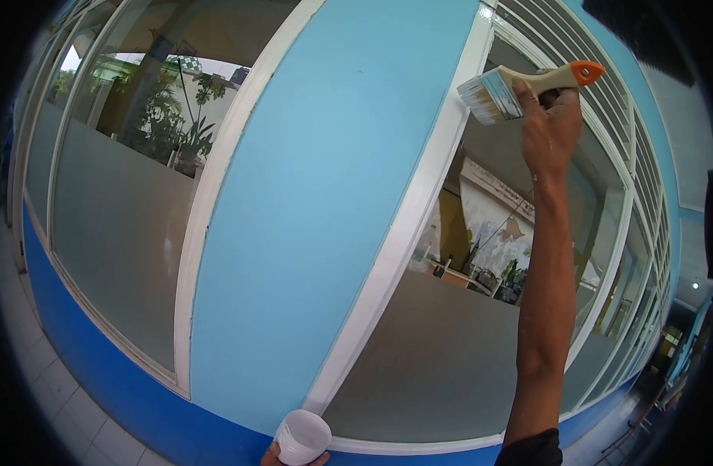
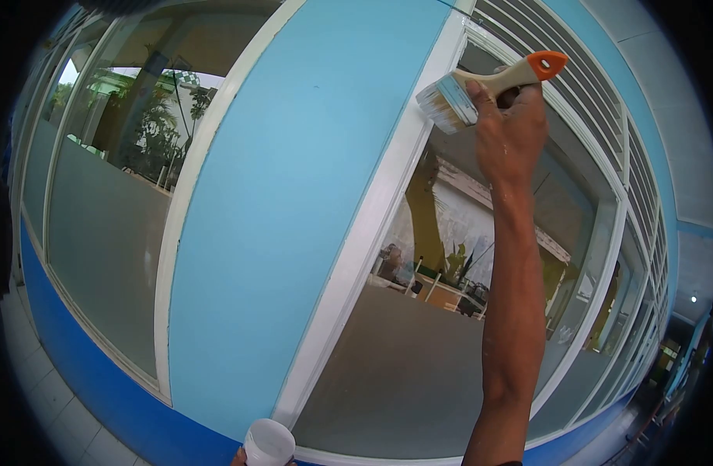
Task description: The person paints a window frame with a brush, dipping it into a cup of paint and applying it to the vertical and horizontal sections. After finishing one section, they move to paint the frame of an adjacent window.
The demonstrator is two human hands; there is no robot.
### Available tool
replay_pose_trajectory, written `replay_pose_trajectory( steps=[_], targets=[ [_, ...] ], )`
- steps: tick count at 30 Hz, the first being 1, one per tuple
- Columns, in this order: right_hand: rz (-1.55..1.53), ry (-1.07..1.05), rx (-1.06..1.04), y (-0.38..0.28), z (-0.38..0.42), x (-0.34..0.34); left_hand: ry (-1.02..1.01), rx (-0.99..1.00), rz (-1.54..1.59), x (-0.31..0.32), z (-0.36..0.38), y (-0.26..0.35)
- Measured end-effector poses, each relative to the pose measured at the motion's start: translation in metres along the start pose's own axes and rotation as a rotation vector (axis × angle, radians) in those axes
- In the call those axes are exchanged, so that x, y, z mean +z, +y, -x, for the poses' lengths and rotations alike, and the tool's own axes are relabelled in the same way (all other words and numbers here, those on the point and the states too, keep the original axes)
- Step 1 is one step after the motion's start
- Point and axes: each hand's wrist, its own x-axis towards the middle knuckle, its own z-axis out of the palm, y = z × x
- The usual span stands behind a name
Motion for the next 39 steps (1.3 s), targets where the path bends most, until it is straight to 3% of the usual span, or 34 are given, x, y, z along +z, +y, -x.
replay_pose_trajectory(
  steps=[3,6,9,12,15,23,39],
  targets=[
    [-0.329,0.106,-0.098,-0.007,0.015,-0.013,-0.048,0.006,-0.011,0.001,0.001,0.001],
    [-0.416,0.090,-0.346,0.000,0.043,-0.016,-0.092,0.020,-0.038,0.005,0.004,0.002],
    [-0.134,0.001,-0.572,0.006,0.064,-0.022,-0.089,0.013,-0.013,0.004,0.004,0.002],
    [-0.015,-0.090,-0.520,0.006,0.075,-0.019,-0.062,-0.009,0.024,0.003,0.004,0.001],
    [0.044,-0.146,-0.689,0.010,0.074,-0.013,0.000,-0.029,0.058,0.005,0.006,0.002],
    [0.185,-0.195,-0.742,0.005,0.081,-0.008,-0.060,0.008,0.023,0.008,0.013,0.007],
    [0.199,-0.326,-0.705,-0.003,0.127,-0.016,0.045,0.011,-0.030,0.006,0.024,0.012]
  ],
)
